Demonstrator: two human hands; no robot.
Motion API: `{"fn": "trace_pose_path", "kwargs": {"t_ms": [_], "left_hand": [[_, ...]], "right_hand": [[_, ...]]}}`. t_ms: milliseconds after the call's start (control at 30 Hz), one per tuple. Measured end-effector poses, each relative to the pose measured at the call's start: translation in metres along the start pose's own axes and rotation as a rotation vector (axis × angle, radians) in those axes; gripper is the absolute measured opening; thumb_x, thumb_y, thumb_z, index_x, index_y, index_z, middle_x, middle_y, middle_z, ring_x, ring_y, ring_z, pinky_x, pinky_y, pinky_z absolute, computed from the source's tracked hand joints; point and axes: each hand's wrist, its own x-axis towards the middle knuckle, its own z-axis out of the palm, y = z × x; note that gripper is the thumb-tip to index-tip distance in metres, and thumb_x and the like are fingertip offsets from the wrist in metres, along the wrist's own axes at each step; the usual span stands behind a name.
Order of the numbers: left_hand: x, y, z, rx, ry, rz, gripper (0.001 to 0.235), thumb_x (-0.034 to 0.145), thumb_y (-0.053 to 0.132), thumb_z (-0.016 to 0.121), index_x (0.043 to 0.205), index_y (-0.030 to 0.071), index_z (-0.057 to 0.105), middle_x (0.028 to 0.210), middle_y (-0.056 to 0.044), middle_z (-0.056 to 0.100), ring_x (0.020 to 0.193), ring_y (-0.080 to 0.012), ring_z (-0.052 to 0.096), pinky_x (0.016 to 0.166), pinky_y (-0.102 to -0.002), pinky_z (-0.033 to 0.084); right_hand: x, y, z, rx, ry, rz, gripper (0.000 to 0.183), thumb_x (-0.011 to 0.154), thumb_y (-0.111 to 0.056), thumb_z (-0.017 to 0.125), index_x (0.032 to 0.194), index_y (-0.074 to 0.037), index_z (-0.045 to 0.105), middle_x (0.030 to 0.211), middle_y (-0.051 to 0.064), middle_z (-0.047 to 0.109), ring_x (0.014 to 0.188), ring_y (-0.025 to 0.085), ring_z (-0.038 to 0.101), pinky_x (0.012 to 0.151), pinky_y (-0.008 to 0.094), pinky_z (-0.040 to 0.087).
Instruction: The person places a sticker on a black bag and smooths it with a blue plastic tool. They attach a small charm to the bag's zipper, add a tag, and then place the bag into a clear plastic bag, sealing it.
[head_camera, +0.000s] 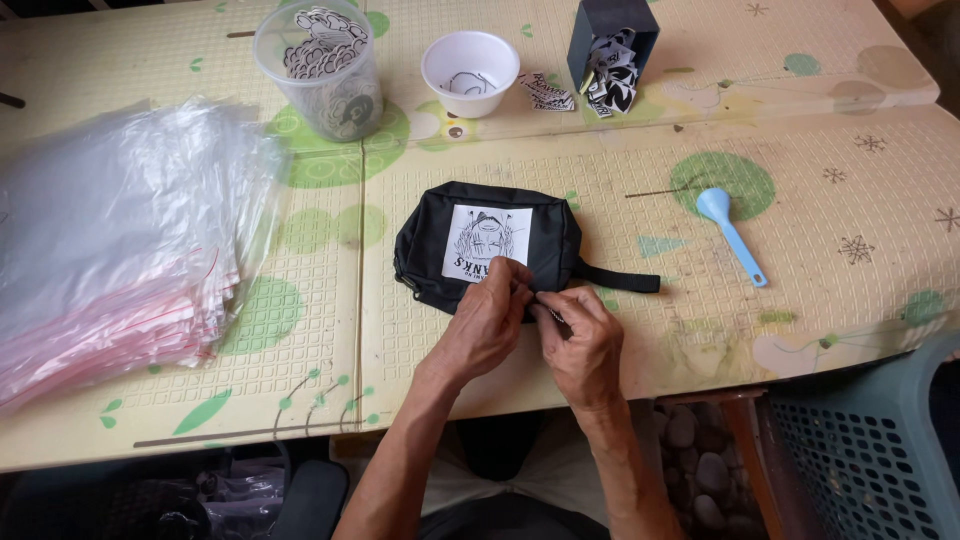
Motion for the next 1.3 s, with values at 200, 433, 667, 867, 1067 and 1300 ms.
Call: {"fn": "trace_pose_path", "kwargs": {"t_ms": [200, 433, 667, 867, 1067, 1300], "left_hand": [[0.000, 0.009, -0.007, -0.034, 0.011, 0.014, 0.015, 0.100, 0.010, 0.056, 0.113, 0.011, 0.049, 0.088, -0.015, 0.073, 0.084, -0.0457, 0.072, 0.073, -0.056, 0.053], [-0.009, 0.010, -0.012, -0.158, 0.050, 0.001, 0.020, 0.100, 0.012, 0.061, 0.117, 0.013, 0.051, 0.103, -0.013, 0.075, 0.092, -0.0366, 0.074, 0.081, -0.051, 0.056], [-0.005, -0.004, 0.002, -0.157, 0.138, 0.093, 0.031, 0.093, 0.010, 0.072, 0.117, 0.011, 0.053, 0.093, -0.008, 0.077, 0.084, -0.0311, 0.074, 0.076, -0.043, 0.057], [-0.005, -0.003, 0.003, -0.094, 0.192, 0.115, 0.024, 0.094, 0.012, 0.072, 0.112, 0.013, 0.056, 0.085, -0.006, 0.077, 0.080, -0.0288, 0.074, 0.072, -0.040, 0.057], [-0.004, 0.000, 0.004, -0.081, 0.212, 0.097, 0.019, 0.093, 0.012, 0.072, 0.108, 0.013, 0.061, 0.083, -0.008, 0.075, 0.077, -0.0301, 0.074, 0.069, -0.041, 0.057], [-0.006, 0.005, 0.003, -0.082, 0.201, 0.090, 0.016, 0.093, 0.011, 0.071, 0.106, 0.012, 0.062, 0.083, -0.011, 0.074, 0.080, -0.0350, 0.073, 0.070, -0.045, 0.057]], "right_hand": [[-0.003, 0.005, 0.006, 0.009, 0.026, 0.008, 0.010, 0.086, -0.005, 0.079, 0.090, -0.014, 0.078, 0.079, 0.003, 0.063, 0.074, 0.023, 0.071, 0.071, 0.031, 0.057], [-0.002, 0.004, 0.006, 0.038, 0.019, 0.046, 0.007, 0.087, -0.007, 0.079, 0.090, -0.014, 0.078, 0.078, 0.005, 0.063, 0.074, 0.025, 0.070, 0.069, 0.033, 0.056], [-0.004, 0.008, 0.008, 0.040, 0.029, 0.033, 0.008, 0.087, -0.007, 0.079, 0.089, -0.015, 0.078, 0.078, 0.004, 0.063, 0.075, 0.024, 0.071, 0.072, 0.032, 0.057], [-0.005, 0.005, 0.007, 0.055, 0.051, 0.020, 0.008, 0.089, -0.007, 0.079, 0.092, -0.015, 0.080, 0.080, 0.003, 0.065, 0.075, 0.023, 0.071, 0.073, 0.032, 0.057], [-0.003, -0.002, 0.003, 0.024, 0.049, 0.002, 0.008, 0.090, -0.007, 0.078, 0.094, -0.013, 0.080, 0.082, 0.004, 0.068, 0.077, 0.025, 0.073, 0.073, 0.032, 0.058], [-0.009, -0.002, -0.004, -0.082, -0.004, 0.026, 0.005, 0.095, -0.011, 0.074, 0.093, -0.014, 0.077, 0.080, 0.002, 0.069, 0.075, 0.025, 0.074, 0.070, 0.034, 0.059]]}}
